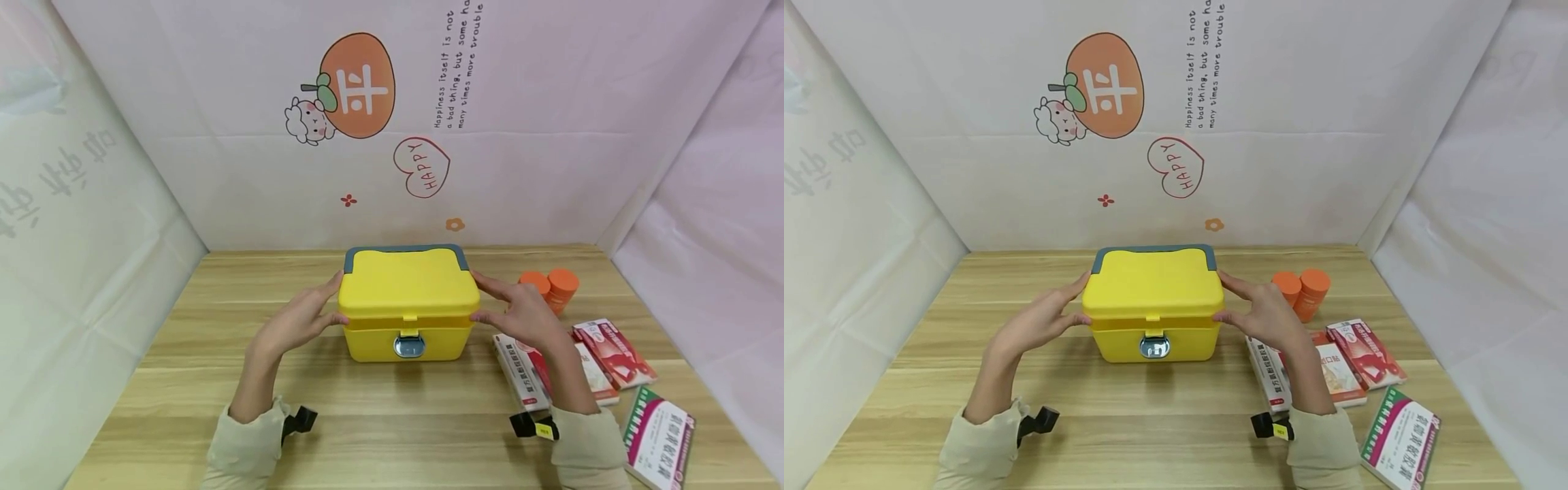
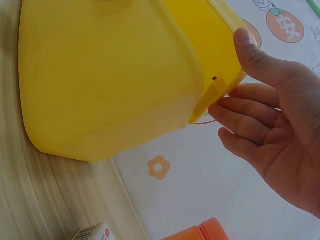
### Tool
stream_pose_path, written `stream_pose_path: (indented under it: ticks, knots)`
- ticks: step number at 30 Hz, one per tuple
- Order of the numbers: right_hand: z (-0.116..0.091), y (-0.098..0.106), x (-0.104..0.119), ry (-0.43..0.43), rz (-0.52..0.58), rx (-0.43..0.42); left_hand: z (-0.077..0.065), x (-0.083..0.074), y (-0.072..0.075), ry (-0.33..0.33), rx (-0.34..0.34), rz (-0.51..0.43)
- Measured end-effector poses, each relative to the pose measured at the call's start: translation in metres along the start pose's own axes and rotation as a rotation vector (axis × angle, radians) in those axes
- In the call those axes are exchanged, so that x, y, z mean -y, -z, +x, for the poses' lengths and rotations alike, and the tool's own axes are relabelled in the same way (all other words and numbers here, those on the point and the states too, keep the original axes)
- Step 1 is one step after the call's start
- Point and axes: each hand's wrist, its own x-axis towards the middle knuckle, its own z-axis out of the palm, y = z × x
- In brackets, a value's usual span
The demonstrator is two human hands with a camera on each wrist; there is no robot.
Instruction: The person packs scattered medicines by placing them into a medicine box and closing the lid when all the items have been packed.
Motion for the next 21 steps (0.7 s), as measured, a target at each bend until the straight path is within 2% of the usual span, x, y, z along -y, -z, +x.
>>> stream_pose_path:
  ticks: [5,10,17,21]
  knots:
    - [0.000,0.001,0.005,0.023,0.010,-0.025,0.000,-0.002,0.004,-0.006,-0.021,0.013]
    - [-0.001,0.003,0.007,0.049,0.033,-0.061,0.001,-0.005,0.006,0.016,-0.057,0.007]
    - [0.001,0.008,0.009,0.016,0.026,-0.076,0.004,-0.008,0.011,0.037,-0.110,0.012]
    - [0.005,0.010,0.012,-0.005,0.067,-0.090,0.007,-0.009,0.013,0.036,-0.127,0.013]
